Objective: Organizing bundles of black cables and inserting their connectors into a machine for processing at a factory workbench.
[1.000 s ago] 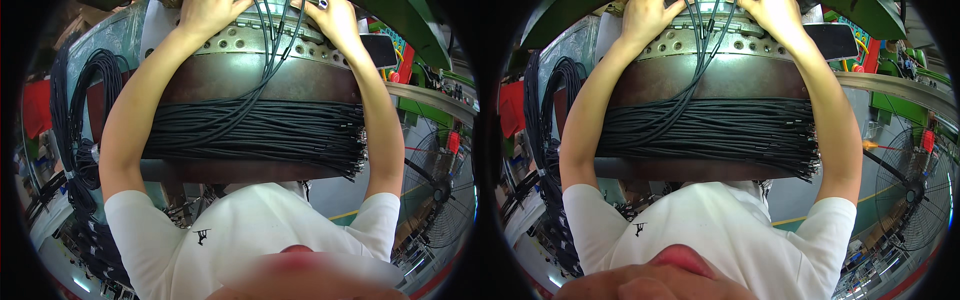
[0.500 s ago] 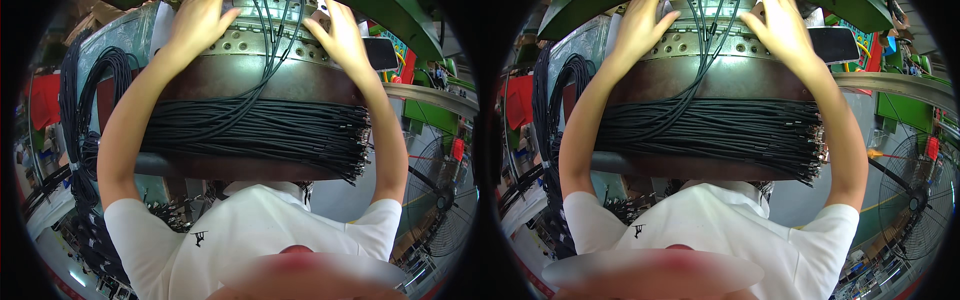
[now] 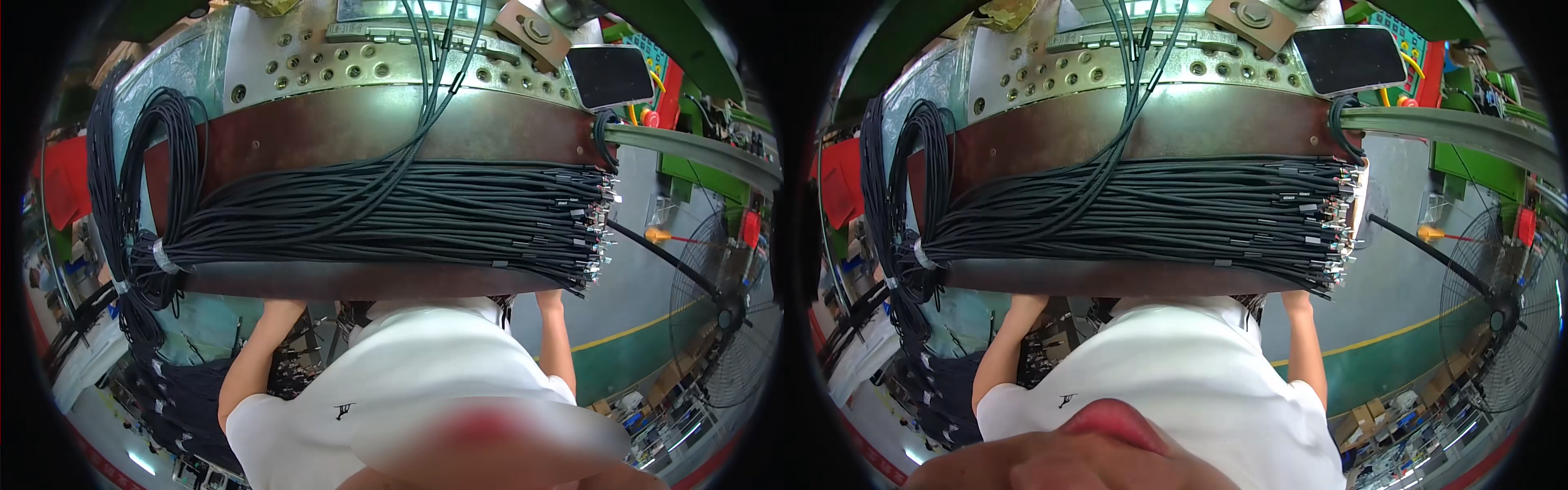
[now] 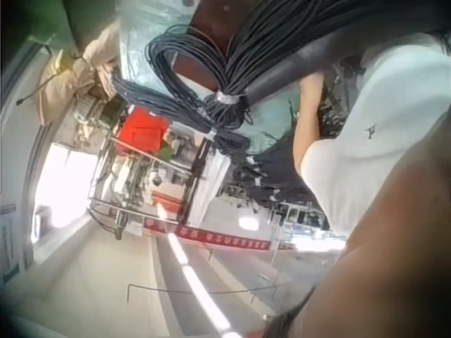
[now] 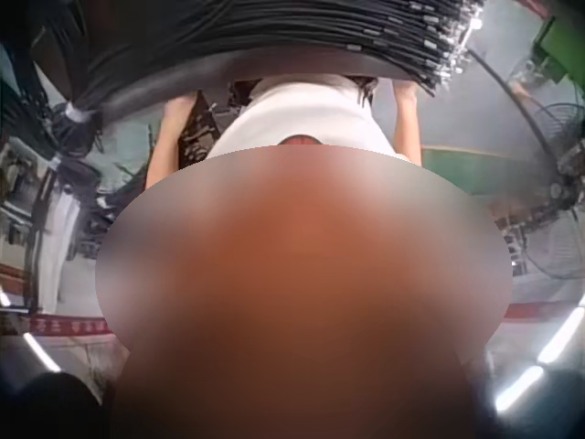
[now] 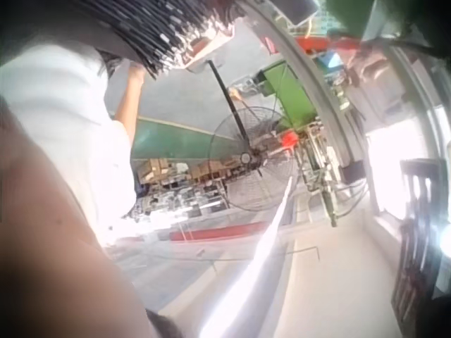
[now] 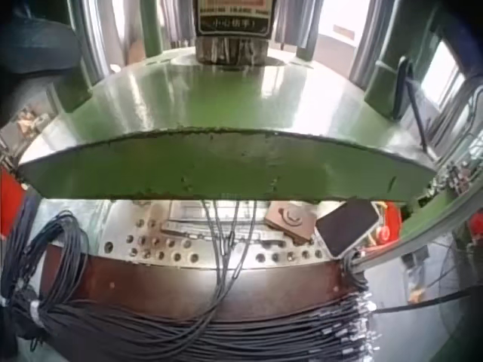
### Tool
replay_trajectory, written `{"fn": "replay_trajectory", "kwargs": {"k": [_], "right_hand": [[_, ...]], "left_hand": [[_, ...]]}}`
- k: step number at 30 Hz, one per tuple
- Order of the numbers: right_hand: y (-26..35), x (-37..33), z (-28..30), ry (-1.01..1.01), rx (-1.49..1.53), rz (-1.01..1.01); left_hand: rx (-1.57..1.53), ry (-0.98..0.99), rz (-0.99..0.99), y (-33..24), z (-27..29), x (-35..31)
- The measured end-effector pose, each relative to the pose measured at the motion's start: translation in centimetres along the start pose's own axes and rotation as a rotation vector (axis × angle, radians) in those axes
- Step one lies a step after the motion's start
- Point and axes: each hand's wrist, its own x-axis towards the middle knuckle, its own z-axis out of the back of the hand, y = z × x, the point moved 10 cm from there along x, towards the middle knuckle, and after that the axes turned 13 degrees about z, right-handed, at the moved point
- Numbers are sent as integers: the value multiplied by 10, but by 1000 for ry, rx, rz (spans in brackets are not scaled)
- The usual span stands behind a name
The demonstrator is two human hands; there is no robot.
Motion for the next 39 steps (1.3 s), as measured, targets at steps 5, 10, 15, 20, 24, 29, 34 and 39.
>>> {"fn": "replay_trajectory", "kwargs": {"k": [5, 10, 15, 20, 24, 29, 34, 39], "right_hand": [[14, 7, 8, -1, -380, 176], [21, 19, 3, -42, -228, 183], [43, 35, 6, -43, -292, 222], [42, 36, 12, -141, -368, 216], [31, 34, 10, -57, -413, 222], [89, 61, 105, -222, -480, 386], [199, 139, 177, -470, -414, 493], [304, 243, 10, 37, -841, 1070]], "left_hand": [[60, 158, 99, 17, -11, 0], [-24, 176, 55, -3, -7, 5], [-2, 102, 67, -6, 2, 12], [60, 92, 31, -7, -1, 15], [96, 127, 76, -14, 2, 15], [-28, 288, -59, -66, 44, -4], [-518, 748, -517, -169, 86, -35], [-532, 175, -992, -284, 105, -15]]}}
